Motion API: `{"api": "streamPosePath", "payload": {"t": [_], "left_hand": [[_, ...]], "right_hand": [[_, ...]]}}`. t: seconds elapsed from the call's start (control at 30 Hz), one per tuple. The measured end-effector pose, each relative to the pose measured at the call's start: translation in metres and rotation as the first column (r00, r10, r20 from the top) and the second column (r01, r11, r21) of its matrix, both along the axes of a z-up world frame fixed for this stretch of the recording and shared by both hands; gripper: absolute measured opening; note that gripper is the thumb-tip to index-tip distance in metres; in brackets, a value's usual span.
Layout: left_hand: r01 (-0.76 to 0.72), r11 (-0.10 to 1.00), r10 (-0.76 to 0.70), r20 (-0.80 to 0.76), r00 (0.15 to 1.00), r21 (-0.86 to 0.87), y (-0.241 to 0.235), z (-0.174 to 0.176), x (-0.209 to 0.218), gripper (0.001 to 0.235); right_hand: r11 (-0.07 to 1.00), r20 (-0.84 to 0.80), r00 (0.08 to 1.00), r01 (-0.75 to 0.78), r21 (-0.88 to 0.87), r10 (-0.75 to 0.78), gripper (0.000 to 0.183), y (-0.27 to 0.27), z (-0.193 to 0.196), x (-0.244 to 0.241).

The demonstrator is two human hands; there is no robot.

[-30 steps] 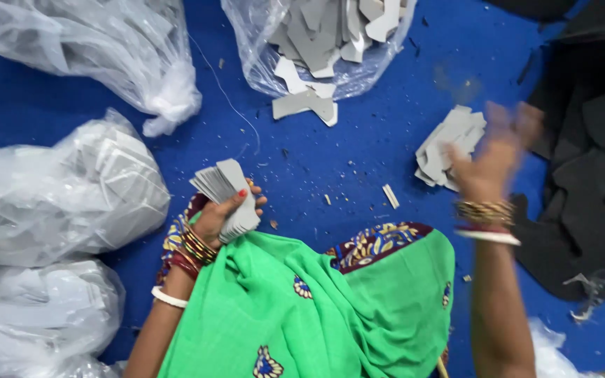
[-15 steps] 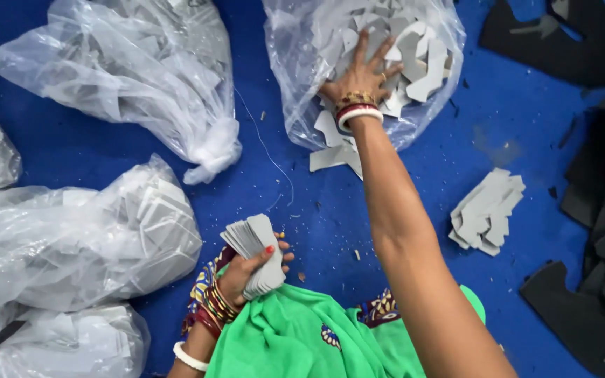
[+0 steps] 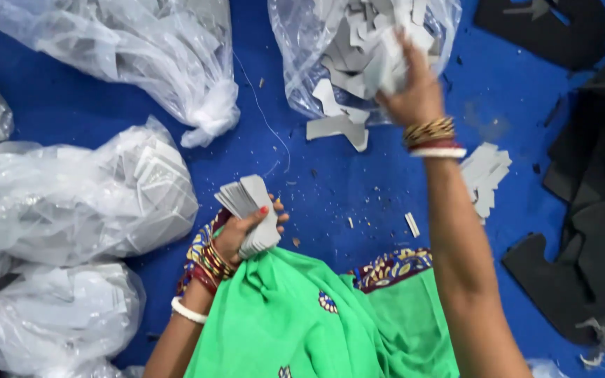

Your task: The person sorts and stacks precut grey shoe lining or padding components into organized piles.

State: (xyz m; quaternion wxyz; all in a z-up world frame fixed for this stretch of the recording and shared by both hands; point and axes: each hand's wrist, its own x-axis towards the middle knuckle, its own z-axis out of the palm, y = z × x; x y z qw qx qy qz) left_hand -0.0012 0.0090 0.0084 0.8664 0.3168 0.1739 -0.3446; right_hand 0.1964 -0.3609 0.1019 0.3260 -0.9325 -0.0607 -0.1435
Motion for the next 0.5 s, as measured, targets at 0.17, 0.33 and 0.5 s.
{"api": "streamPosePath", "payload": {"t": [0.17,0.33,0.5], "left_hand": [[-0.02,0.998,0.023,0.048,0.999,-0.067,0.002,-0.011,0.0,0.043],[-0.05,0.994,0.054,0.034,0.998,-0.1,0.005,-0.008,-0.002,0.043],[-0.048,0.992,0.053,0.041,0.998,-0.12,0.007,-0.01,-0.005,0.043]], "right_hand": [[0.885,-0.474,0.88,-0.207,-0.416,-0.016,0.136,0.1,-0.006,-0.114],[0.972,-0.265,0.964,-0.035,-0.232,-0.029,0.113,0.097,-0.066,-0.176],[0.984,-0.037,0.984,0.175,0.014,-0.175,0.058,0.075,-0.079,-0.204]]}}
